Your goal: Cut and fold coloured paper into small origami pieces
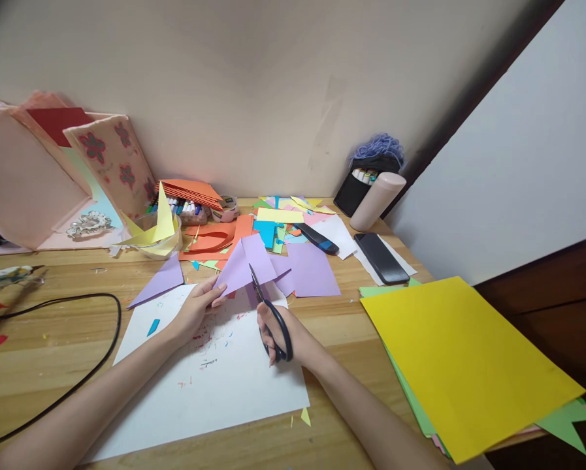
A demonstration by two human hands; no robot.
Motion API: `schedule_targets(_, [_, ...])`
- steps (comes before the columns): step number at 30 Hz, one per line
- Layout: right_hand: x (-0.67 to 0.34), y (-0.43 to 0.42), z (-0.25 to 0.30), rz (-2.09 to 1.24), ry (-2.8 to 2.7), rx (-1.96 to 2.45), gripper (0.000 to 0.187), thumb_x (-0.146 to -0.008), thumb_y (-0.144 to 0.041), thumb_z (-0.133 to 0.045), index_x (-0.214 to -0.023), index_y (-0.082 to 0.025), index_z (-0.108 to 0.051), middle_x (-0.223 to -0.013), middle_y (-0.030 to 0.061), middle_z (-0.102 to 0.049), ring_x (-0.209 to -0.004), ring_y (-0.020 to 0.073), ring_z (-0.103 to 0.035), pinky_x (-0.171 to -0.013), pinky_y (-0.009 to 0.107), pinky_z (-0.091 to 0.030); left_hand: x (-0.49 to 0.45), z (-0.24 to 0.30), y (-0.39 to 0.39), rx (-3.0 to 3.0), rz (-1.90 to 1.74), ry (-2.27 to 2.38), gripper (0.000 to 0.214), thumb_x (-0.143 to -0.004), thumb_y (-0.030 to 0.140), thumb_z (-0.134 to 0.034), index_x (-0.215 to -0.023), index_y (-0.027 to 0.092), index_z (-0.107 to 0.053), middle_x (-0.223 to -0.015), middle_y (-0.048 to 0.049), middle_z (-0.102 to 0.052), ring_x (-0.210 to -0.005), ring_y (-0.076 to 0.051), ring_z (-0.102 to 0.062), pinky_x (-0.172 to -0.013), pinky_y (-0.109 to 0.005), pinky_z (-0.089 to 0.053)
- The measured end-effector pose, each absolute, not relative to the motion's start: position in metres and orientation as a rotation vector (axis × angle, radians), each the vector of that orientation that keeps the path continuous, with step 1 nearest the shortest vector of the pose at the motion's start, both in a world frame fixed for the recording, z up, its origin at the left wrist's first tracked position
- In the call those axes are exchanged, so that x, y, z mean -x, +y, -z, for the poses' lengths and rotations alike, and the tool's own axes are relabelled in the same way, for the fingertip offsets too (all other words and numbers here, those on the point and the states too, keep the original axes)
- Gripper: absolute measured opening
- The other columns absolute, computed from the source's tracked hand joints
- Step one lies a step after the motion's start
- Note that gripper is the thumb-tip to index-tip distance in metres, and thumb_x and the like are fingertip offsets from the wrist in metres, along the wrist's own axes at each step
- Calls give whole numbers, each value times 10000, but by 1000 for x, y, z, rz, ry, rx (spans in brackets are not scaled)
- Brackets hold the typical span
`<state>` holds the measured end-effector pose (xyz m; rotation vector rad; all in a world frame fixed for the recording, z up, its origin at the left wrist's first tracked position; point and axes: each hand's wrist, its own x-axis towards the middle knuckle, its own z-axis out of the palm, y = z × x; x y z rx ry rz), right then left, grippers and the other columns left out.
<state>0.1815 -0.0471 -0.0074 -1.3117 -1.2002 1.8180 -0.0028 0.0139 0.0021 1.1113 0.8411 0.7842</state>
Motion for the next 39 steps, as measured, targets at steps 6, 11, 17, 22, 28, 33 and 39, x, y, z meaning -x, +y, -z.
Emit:
schedule_targets(6, [-176, -47, 1, -1855, -1110, 1261, 686, -568, -856, -278, -651, -183, -383, -380, -94, -369, -268, 53, -386, -295, 185, -415, 3, -3, 13, -1128, -740, 832, 264, -773, 410, -530, -757, 168, -426, -529, 73, -274, -477, -68, -154, -450, -212, -107])
schedule_targets(11, [-176, -48, 2, -1841, -1110, 1262, 672, -568, -848, -319, -653, -185, -381, -373, -99, -362, -261, 54, -382, -286, 190, -413, 3, -3, 13, -1130, -735, 817, 268, -774, 413, -529, -754, 163, -433, -540, 71, -265, -481, -68, -153, -452, -216, -105])
schedule_targets(17, [-177, -46, 8, -1827, -1094, 1335, 648, -567, -828, -384, -641, -184, -381, -347, -100, -365, -238, 67, -400, -250, 171, -374, 4, -2, 14, -1112, -725, 827, 275, -768, 422, -530, -804, 159, -456, -540, 74, -259, -475, -67, -137, -448, -217, -93])
schedule_targets(22, [-176, -46, 9, -1810, -1117, 1329, 656, -561, -834, -374, -644, -183, -381, -348, -103, -357, -240, 65, -399, -252, 166, -374, 4, -2, 14, -1094, -717, 817, 266, -768, 417, -531, -773, 170, -431, -533, 77, -259, -469, -68, -130, -448, -212, -94])
schedule_targets(28, [-175, -48, 3, -1810, -1134, 1263, 700, -549, -863, -278, -663, -182, -391, -382, -98, -369, -266, 55, -393, -299, 193, -421, 3, -4, 12, -1122, -698, 772, 270, -771, 402, -531, -719, 164, -415, -532, 71, -255, -481, -69, -146, -454, -214, -110])
schedule_targets(33, [-176, -47, 7, -1798, -1132, 1270, 675, -568, -846, -314, -665, -183, -387, -376, -101, -368, -262, 57, -401, -289, 180, -410, 4, -2, 12, -1119, -685, 760, 257, -789, 388, -516, -719, 167, -406, -531, 72, -259, -471, -65, -133, -446, -214, -100])
schedule_targets(39, [-176, -46, 13, -1787, -1109, 1293, 629, -603, -807, -383, -665, -181, -387, -359, -102, -364, -247, 68, -418, -254, 157, -369, 5, -2, 13, -1117, -690, 764, 259, -783, 398, -524, -737, 166, -421, -527, 74, -256, -465, -64, -120, -440, -216, -85])
